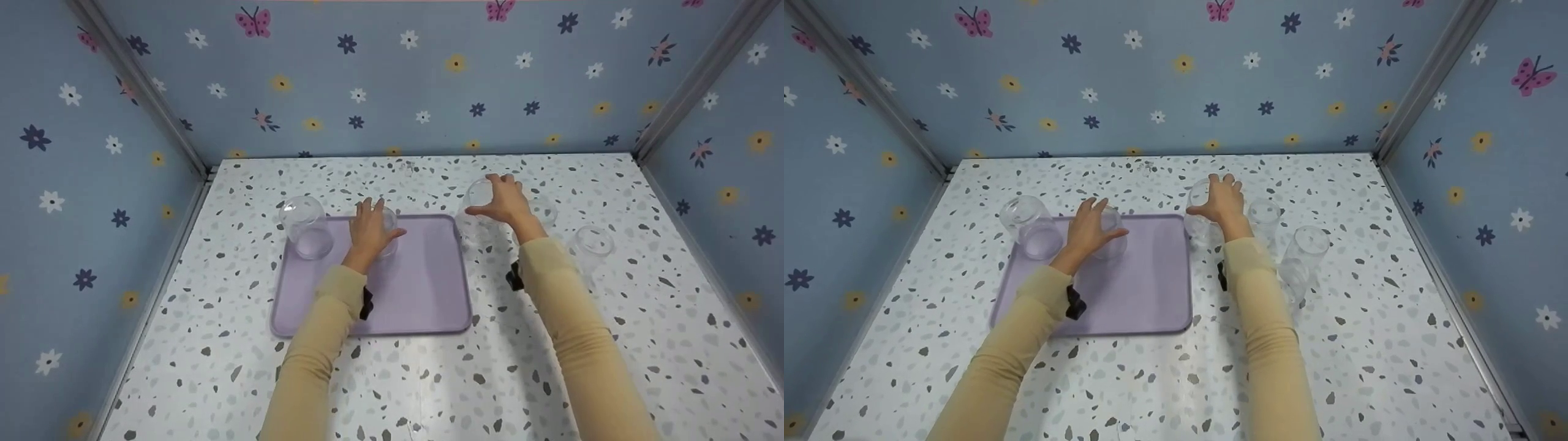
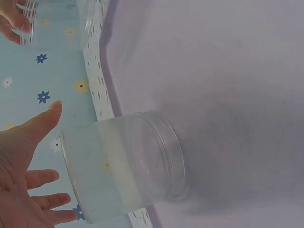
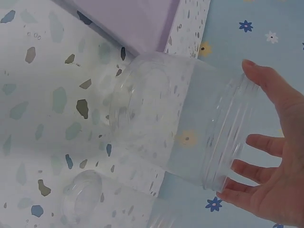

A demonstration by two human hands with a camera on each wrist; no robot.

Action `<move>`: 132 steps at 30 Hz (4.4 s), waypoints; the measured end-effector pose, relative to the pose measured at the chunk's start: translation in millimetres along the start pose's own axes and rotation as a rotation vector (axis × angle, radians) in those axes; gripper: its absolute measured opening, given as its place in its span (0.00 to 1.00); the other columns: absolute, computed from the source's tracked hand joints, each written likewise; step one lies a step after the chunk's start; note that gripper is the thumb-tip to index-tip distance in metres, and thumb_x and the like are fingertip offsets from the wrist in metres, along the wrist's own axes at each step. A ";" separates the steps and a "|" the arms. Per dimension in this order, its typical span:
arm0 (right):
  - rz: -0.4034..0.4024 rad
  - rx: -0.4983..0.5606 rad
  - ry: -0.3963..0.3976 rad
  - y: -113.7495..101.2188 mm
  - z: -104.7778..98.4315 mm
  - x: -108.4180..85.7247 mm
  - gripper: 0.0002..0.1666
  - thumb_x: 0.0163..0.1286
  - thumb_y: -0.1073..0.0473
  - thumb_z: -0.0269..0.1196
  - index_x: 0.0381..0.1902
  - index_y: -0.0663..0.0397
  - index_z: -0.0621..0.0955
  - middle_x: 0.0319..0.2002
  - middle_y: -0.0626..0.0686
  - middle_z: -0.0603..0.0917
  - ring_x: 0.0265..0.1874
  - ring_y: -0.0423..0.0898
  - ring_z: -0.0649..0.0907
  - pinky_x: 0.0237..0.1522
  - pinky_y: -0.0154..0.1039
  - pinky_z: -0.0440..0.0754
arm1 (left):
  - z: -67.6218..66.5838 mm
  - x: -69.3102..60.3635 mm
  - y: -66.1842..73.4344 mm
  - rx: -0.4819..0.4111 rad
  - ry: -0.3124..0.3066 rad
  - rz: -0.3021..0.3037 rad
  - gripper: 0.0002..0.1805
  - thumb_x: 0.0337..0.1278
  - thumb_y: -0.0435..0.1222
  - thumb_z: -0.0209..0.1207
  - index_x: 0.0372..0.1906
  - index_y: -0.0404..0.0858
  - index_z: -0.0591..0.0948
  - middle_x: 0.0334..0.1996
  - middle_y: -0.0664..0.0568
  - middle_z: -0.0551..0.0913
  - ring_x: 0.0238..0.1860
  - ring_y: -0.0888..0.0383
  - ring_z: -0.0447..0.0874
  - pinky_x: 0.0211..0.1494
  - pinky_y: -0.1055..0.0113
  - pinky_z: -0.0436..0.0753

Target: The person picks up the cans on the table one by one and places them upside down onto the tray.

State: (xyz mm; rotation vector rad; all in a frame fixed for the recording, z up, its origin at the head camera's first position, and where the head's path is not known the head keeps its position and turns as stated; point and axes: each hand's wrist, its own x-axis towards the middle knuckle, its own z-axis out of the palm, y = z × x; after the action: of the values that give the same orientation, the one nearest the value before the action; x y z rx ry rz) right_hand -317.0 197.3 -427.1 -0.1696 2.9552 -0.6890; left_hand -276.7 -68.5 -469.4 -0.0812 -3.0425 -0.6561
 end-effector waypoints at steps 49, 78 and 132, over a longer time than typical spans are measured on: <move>-0.190 0.558 0.183 -46.0 4.4 -59.2 0.48 0.48 0.39 0.65 0.63 0.51 0.63 0.57 0.59 0.66 0.49 0.55 0.71 0.48 0.50 0.71 | -12.2 -24.3 30.4 -0.635 0.214 0.219 0.34 0.59 0.53 0.46 0.64 0.35 0.61 0.63 0.45 0.59 0.62 0.52 0.57 0.62 0.58 0.59; -0.324 0.986 0.079 -38.4 16.5 -84.6 0.37 0.59 0.52 0.60 0.63 0.57 0.63 0.57 0.62 0.66 0.51 0.56 0.72 0.52 0.50 0.68 | 2.1 -48.0 35.5 -1.062 0.107 0.315 0.53 0.42 0.68 0.47 0.68 0.40 0.49 0.66 0.45 0.51 0.61 0.45 0.56 0.54 0.49 0.67; -0.195 0.336 0.429 31.8 34.0 -117.0 0.28 0.56 0.56 0.64 0.52 0.66 0.73 0.47 0.64 0.74 0.45 0.58 0.74 0.44 0.51 0.72 | 7.7 -25.2 54.4 -0.608 0.051 0.203 0.51 0.34 0.54 0.67 0.67 0.42 0.56 0.59 0.44 0.58 0.59 0.51 0.59 0.56 0.57 0.66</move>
State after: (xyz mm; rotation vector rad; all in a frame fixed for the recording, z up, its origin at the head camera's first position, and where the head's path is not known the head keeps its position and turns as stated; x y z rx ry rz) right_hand -199.9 226.2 -463.0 -0.3198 3.1740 -1.3943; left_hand -248.6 -17.0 -455.1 -0.3689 -2.6213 -1.4946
